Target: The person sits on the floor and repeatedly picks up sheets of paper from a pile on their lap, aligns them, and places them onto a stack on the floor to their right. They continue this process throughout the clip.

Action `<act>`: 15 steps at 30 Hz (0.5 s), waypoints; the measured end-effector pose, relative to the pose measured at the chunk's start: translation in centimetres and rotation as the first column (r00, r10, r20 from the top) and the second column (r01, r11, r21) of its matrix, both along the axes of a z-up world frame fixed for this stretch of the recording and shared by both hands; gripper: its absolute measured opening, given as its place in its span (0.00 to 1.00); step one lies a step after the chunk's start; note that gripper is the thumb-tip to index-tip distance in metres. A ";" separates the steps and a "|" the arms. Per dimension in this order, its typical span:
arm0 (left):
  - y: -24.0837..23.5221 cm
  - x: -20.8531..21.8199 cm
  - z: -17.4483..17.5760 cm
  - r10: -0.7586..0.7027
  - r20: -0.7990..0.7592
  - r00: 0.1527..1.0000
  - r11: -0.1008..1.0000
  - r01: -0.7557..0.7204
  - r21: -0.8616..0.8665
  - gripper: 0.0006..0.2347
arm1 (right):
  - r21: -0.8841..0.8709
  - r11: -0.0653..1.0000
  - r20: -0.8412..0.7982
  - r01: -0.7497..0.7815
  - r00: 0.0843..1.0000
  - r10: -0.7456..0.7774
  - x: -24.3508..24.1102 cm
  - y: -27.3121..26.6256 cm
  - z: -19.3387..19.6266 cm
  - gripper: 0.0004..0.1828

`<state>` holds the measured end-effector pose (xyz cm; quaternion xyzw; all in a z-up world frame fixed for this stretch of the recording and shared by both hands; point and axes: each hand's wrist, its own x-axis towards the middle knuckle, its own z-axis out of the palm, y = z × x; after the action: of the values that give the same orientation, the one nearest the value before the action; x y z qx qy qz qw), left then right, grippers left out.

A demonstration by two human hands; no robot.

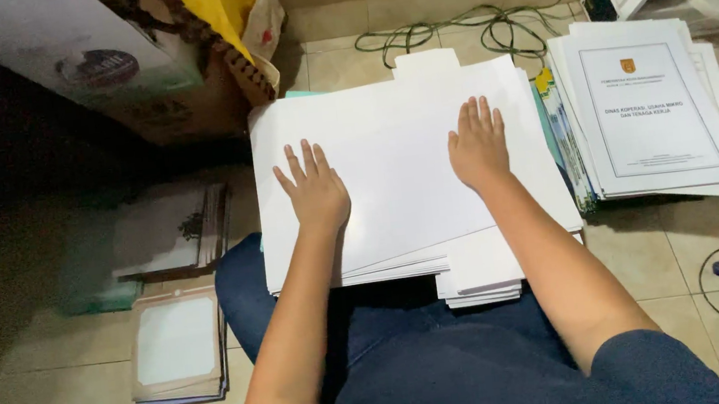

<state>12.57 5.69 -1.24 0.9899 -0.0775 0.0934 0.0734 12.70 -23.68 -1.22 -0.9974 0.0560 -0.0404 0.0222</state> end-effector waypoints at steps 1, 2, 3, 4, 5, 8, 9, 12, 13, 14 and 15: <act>-1.1 0.6 -0.4 0.003 0.010 1.000 1.000 -0.003 0.000 0.26 | 0.000 1.000 0.010 -0.003 1.000 0.003 0.4 2.0 -0.2 0.35; -2.4 1.0 -1.0 -0.093 -0.007 0.996 0.994 0.093 -0.054 0.25 | 0.105 0.986 0.024 -0.126 0.992 0.124 0.6 3.8 -0.7 0.35; -3.6 1.6 -1.6 -0.189 -0.020 0.982 0.976 0.186 -0.109 0.24 | 0.206 0.947 0.051 -0.247 0.969 0.241 0.9 5.6 -1.2 0.35; -4.4 1.6 -1.7 -0.192 -0.021 0.981 0.976 0.189 -0.109 0.24 | 0.206 0.948 0.050 -0.244 0.970 0.239 0.7 6.9 -1.2 0.35; -5.1 1.6 -1.8 -0.230 -0.046 0.972 0.963 0.221 -0.152 0.24 | 0.241 0.921 0.095 -0.307 0.952 0.292 0.6 8.2 -1.2 0.32; -5.6 1.6 -0.4 -0.257 -0.084 0.963 0.946 0.233 -0.224 0.24 | 0.286 0.885 0.121 -0.369 0.929 0.348 1.0 8.7 0.0 0.31; -5.2 1.2 0.1 -0.238 -0.108 0.965 0.947 0.206 -0.247 0.24 | 0.307 0.876 0.093 -0.373 0.928 0.362 0.8 8.6 0.5 0.31; -2.1 1.9 -1.5 -0.092 -0.033 0.995 0.980 0.085 -0.177 0.26 | 0.231 0.951 0.069 -0.207 0.978 0.196 1.4 3.5 -0.3 0.34; -1.2 1.8 -1.4 -0.093 -0.035 0.995 0.980 0.085 -0.182 0.26 | 0.228 0.952 0.065 -0.205 0.979 0.196 1.0 1.7 -0.4 0.34; 0.0 1.5 -1.4 -0.064 -0.039 0.997 0.982 0.056 -0.179 0.26 | 0.191 0.971 0.040 -0.147 0.989 0.142 0.6 0.0 -0.5 0.35; 1.2 1.2 -1.3 -0.035 -0.043 0.998 0.984 0.027 -0.176 0.26 | 0.152 0.984 0.018 -0.088 0.996 0.087 0.2 -1.6 -0.5 0.35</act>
<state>13.79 6.86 -2.55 0.9801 -0.0825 0.0761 0.1635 12.87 -25.24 -1.76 -0.9940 0.0150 -0.0404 0.1005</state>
